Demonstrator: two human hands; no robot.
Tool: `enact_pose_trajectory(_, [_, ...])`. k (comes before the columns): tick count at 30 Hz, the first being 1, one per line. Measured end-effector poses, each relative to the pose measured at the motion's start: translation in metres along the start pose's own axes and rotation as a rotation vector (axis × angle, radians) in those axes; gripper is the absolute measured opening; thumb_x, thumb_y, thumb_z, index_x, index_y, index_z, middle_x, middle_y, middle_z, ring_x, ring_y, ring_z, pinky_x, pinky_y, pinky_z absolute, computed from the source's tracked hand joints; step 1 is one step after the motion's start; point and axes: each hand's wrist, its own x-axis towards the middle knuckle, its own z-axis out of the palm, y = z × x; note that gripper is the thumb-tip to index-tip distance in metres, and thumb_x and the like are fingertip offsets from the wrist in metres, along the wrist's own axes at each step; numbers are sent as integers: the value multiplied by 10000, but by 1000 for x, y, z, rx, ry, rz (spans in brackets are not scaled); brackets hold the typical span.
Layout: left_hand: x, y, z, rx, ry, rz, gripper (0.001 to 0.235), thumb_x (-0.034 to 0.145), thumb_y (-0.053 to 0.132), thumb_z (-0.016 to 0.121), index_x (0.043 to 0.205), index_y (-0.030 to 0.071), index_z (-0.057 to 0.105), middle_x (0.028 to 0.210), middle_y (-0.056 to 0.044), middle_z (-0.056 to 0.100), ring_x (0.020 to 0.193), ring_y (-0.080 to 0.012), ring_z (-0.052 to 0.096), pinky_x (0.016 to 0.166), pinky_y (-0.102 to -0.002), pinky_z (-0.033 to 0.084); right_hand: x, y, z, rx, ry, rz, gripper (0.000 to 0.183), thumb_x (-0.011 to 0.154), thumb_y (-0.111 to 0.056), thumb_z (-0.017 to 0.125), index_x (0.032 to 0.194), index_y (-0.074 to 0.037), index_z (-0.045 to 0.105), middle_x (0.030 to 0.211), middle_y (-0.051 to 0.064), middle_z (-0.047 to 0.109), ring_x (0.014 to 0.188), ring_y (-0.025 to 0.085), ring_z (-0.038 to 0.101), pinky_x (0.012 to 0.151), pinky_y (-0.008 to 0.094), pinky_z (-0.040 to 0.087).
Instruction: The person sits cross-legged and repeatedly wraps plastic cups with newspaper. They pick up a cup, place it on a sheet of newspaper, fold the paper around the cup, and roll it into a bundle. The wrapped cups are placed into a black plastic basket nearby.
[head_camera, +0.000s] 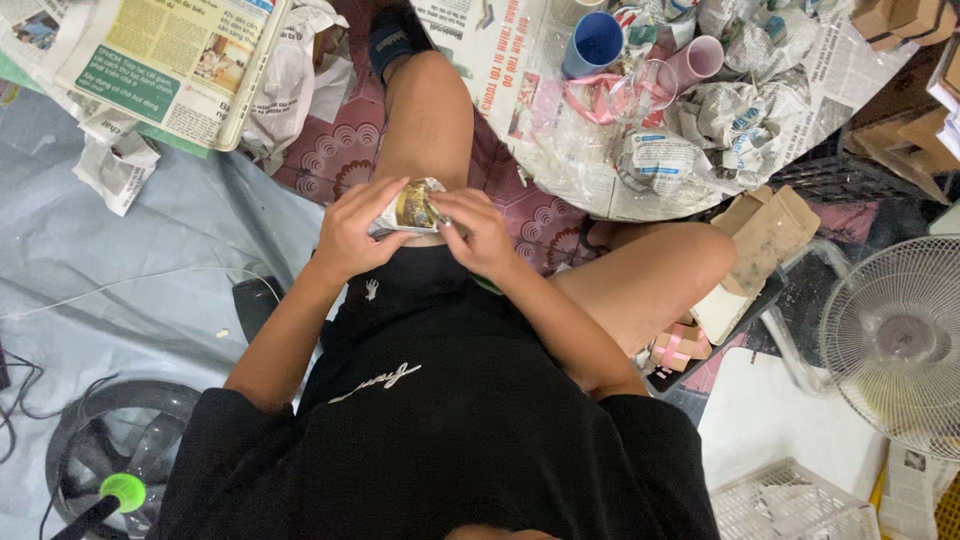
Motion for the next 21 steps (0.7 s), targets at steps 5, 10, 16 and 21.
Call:
enact_pose_trajectory(5, [16, 11, -6, -72, 37, -3, 688, 741, 139, 912, 1347, -22, 627, 1279, -209, 687, 1077, -365, 690, 949, -408, 549, 19, -27, -35, -87, -210, -111, 320, 899, -39, 707, 1205, 52, 678, 1351, 189, 622, 1201, 373, 638, 1024, 480, 502])
enact_pose_trajectory(10, [44, 24, -5, -132, -6, 38, 692, 737, 156, 936, 1338, -12, 636, 1248, -194, 702, 1066, -342, 710, 933, -399, 555, 21, -20, -60, 19, -222, 2, 237, 961, -89, 726, 1181, -14, 682, 1301, 160, 642, 1172, 342, 670, 990, 418, 549])
enact_pose_trajectory(16, [69, 28, 9, -218, -62, 21, 641, 764, 165, 943, 1318, 24, 654, 1222, -170, 717, 1085, -320, 722, 944, -383, 567, 23, -28, -87, -2, -217, 9, 375, 921, -144, 750, 1238, 22, 641, 1352, 197, 602, 1212, 389, 631, 1031, 433, 518])
enact_pose_trajectory(21, [80, 28, 2, -152, -150, 50, 652, 759, 148, 932, 1341, 17, 667, 1249, -184, 721, 1056, -322, 712, 929, -388, 562, 26, -30, -98, 147, -321, 121, 440, 921, -184, 781, 1277, 32, 639, 1371, 206, 579, 1247, 377, 610, 1055, 419, 489])
